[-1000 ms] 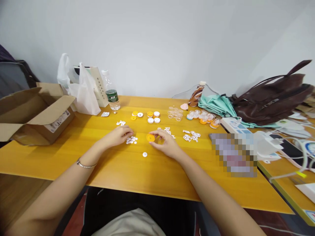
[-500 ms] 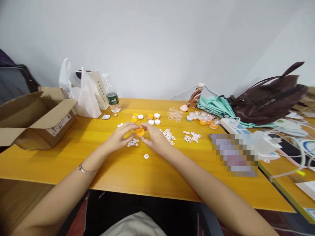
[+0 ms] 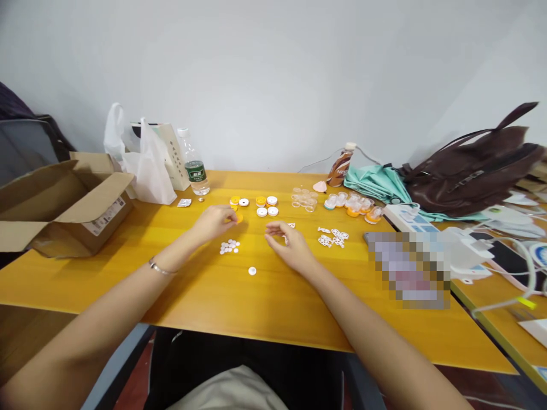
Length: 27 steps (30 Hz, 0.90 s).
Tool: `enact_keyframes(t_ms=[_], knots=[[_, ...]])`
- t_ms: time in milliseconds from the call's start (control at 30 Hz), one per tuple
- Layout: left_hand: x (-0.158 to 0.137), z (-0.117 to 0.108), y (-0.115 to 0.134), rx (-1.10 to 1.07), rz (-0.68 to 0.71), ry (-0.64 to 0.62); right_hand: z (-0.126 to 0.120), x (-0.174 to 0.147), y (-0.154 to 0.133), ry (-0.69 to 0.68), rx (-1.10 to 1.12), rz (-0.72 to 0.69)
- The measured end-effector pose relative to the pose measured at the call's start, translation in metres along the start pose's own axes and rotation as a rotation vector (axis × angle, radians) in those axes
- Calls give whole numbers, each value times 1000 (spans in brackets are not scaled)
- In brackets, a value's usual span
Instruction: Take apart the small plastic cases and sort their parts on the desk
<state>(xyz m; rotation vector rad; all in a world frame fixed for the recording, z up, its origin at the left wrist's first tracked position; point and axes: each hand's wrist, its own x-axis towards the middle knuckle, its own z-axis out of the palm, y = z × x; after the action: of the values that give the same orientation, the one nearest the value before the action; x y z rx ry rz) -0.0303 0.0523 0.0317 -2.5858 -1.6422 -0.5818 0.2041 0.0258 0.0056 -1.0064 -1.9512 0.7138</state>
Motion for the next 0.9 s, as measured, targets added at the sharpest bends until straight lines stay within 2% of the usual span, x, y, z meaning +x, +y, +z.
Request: enact_keyframes(t_ms=[33, 167, 367, 467, 533, 633, 700, 800, 900], knots=[[10, 1, -1, 66, -15, -25, -2, -1, 2, 13, 2, 16], [40, 13, -3, 110, -50, -50, -7, 0, 11, 31, 13, 65], [47, 27, -10, 86, -89, -44, -12, 2, 18, 31, 42, 109], [35, 21, -3, 43, -65, -25, -12, 2, 18, 23, 42, 106], [18, 13, 11, -27, 3, -35, -11, 2, 17, 20, 44, 107], [-18, 3, 38, -327, 283, -161, -10, 2, 16, 23, 46, 107], [-41, 2, 54, -337, 378, -260, -8, 2, 15, 26, 37, 101], [-60, 10, 68, -258, 392, -275, -7, 2, 13, 29, 12, 94], [-61, 17, 70, -274, 394, -265, -8, 1, 12, 31, 4, 97]])
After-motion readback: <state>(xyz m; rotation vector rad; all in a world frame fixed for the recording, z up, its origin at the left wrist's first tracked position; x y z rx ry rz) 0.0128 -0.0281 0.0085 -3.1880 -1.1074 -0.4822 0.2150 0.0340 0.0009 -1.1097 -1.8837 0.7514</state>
